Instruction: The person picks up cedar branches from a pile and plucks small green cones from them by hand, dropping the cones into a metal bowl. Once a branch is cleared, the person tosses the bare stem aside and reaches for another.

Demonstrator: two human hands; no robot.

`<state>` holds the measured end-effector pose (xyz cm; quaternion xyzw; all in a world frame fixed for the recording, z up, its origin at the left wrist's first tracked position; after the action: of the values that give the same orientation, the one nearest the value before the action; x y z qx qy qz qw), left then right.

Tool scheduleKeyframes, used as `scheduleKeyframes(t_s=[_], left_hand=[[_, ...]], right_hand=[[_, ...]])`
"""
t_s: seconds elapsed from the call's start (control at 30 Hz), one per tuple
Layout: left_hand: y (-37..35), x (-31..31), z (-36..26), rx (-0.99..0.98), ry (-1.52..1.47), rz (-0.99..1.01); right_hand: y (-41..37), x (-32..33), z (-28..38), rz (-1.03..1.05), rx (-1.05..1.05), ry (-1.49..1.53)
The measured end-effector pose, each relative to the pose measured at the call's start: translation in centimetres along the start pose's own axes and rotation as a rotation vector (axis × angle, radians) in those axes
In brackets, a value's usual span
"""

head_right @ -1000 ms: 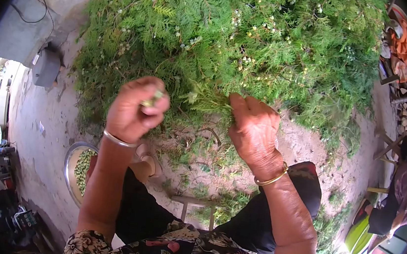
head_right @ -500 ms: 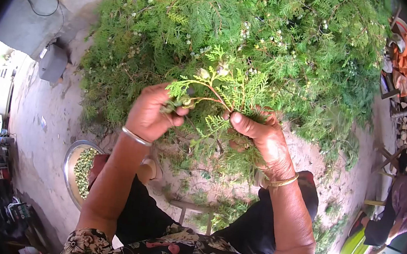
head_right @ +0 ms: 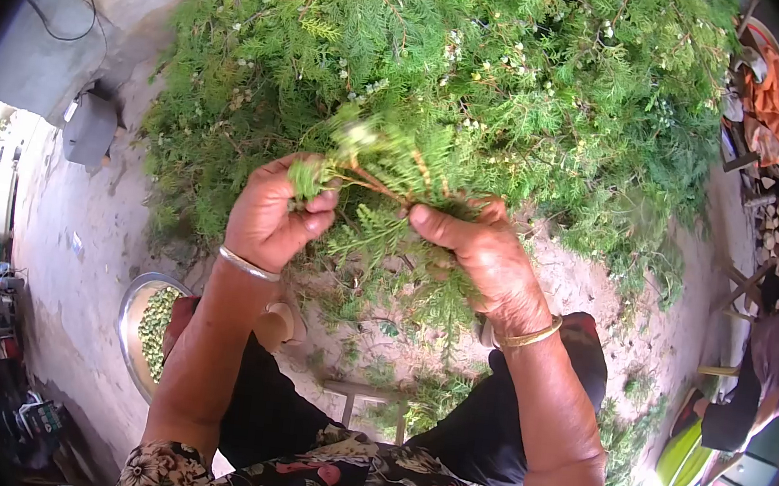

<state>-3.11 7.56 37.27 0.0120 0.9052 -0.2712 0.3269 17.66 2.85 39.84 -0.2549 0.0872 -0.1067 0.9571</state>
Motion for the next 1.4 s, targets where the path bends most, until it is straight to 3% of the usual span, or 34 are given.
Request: scheduleKeyframes(t_s=[0.07,0.2,0.37,0.43,0.47,0.5,0.6,0.63,0.73,0.87,1.0,1.07,1.1,1.13,1.17,1.23,1.3,1.4], left_hand=[[-0.4,0.1,-1.7,-0.073,0.041,-0.339],[1.0,2.8,-5.2,-0.028,-0.348,-0.003],[-0.7,1.2,-4.2,-0.022,-0.272,0.127],[-1.2,0.6,-3.8,-0.141,-0.089,0.201],[-1.6,0.3,-3.5,-0.238,0.057,0.058],[-1.9,-0.4,-3.3,-0.241,0.057,0.056],[-2.5,-1.5,-3.2,-0.557,0.486,-0.175],[-2.4,-1.6,-3.0,-0.556,0.486,-0.177],[-1.9,-1.4,-2.4,-0.923,0.791,-0.202],[-1.5,-1.1,-1.9,-0.992,0.975,-0.179],[-1.9,-1.0,-2.4,-0.919,1.001,-0.248],[-1.7,0.0,-3.4,-0.806,0.72,-0.374],[-1.8,0.2,-4.3,-0.806,0.72,-0.374],[-1.6,0.9,-5.2,-0.652,0.432,-0.371],[-1.4,1.6,-6.0,-0.492,0.147,-0.359],[-0.6,2.5,-6.1,-0.388,0.063,-0.255],[-0.2,2.3,-4.2,-0.075,-0.121,-0.139],[-0.1,1.3,-1.9,-0.019,0.002,-0.07]], right_hand=[[-0.1,-0.5,0.2,-0.037,0.126,-0.026],[-0.1,0.0,0.5,0.024,0.093,0.002],[0.4,0.0,-0.6,0.053,0.123,-0.171],[0.5,-0.1,-0.8,0.052,0.138,-0.217],[0.5,-0.1,-0.8,0.045,0.156,-0.263],[0.6,-0.3,-0.9,0.049,0.157,-0.263],[0.8,-0.6,-1.1,0.025,0.238,-0.288],[0.9,-0.7,-1.2,0.02,0.295,-0.388],[0.8,-1.0,-1.3,0.027,0.375,-0.53],[0.7,-1.3,-1.1,0.07,0.412,-0.583],[1.0,-0.6,-1.7,0.046,0.455,-0.624],[0.7,-0.5,-1.4,0.06,0.324,-0.457],[0.6,-0.4,-1.6,0.059,0.324,-0.457],[0.6,-0.2,-1.8,0.005,0.256,-0.334],[0.5,0.1,-1.9,-0.051,0.19,-0.21],[0.1,-0.2,-0.9,0.015,0.175,-0.178],[-0.1,-0.3,-0.3,0.068,0.16,-0.149],[0.2,0.1,-0.4,0.093,0.159,-0.251]])
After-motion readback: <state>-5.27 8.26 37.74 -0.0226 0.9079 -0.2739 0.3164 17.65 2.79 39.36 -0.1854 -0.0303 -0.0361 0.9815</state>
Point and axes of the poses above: each hand's wrist, its own y-axis towards the middle knuckle, its own x-axis out of the back of the hand, z = x × y, the point moved 3 cm from there along y, towards the middle knuckle, and after that the axes turned 13 degrees about -z, right-handed, at the moved point
